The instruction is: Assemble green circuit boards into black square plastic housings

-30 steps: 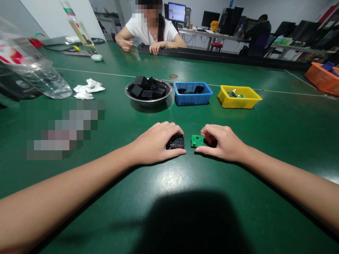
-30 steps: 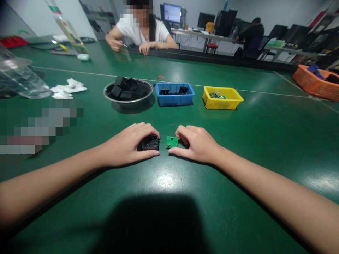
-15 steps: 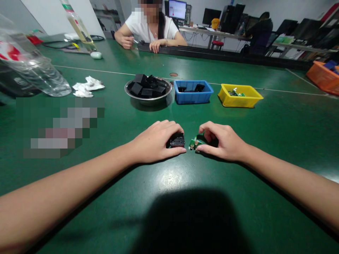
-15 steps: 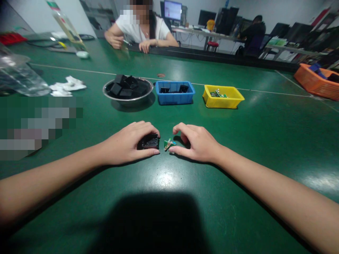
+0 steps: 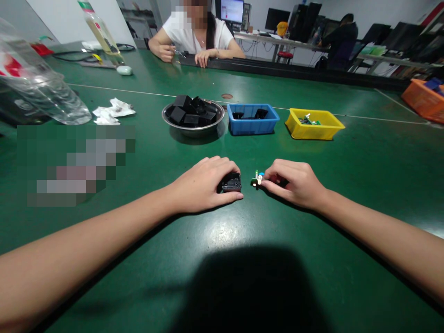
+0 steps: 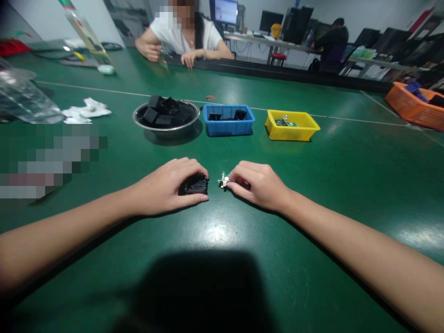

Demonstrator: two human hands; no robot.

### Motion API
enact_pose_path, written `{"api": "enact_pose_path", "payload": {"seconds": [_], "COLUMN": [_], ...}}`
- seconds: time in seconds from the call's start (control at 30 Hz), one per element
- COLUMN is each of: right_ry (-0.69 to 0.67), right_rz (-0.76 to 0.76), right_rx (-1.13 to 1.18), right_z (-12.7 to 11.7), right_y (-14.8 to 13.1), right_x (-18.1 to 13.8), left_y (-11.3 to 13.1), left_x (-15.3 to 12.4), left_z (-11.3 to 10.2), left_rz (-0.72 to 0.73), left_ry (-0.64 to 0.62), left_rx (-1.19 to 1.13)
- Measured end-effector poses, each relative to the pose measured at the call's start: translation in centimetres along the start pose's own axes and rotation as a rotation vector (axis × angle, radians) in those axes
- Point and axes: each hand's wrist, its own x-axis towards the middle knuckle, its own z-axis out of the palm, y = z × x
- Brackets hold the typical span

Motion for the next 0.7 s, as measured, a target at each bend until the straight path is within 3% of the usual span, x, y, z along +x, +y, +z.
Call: {"api": "enact_pose_path", "payload": {"seconds": [0.27,0.5,0.7], "right_ry": [-0.032,-0.104,-0.025], "right_rz": [-0.102,-0.100,-0.055], "right_rx": [-0.040,0.052,0.084], "right_z": [0.16,-0.07,-0.18], "right_y": [0.53,0.41,0.29], "right_x": [-0.37,-0.26,-0.27], "left_y": [0.11,0.02,0.09], "left_x": [-0.02,-0.07,-0.18], "left_z": [-0.04,0.04,0.18], "left_rz": [-0.005,-0.007,-0.059], "left_ry": [0.002,0.000,0.065], "left_rx": [0.003,0.009,0.003]}}
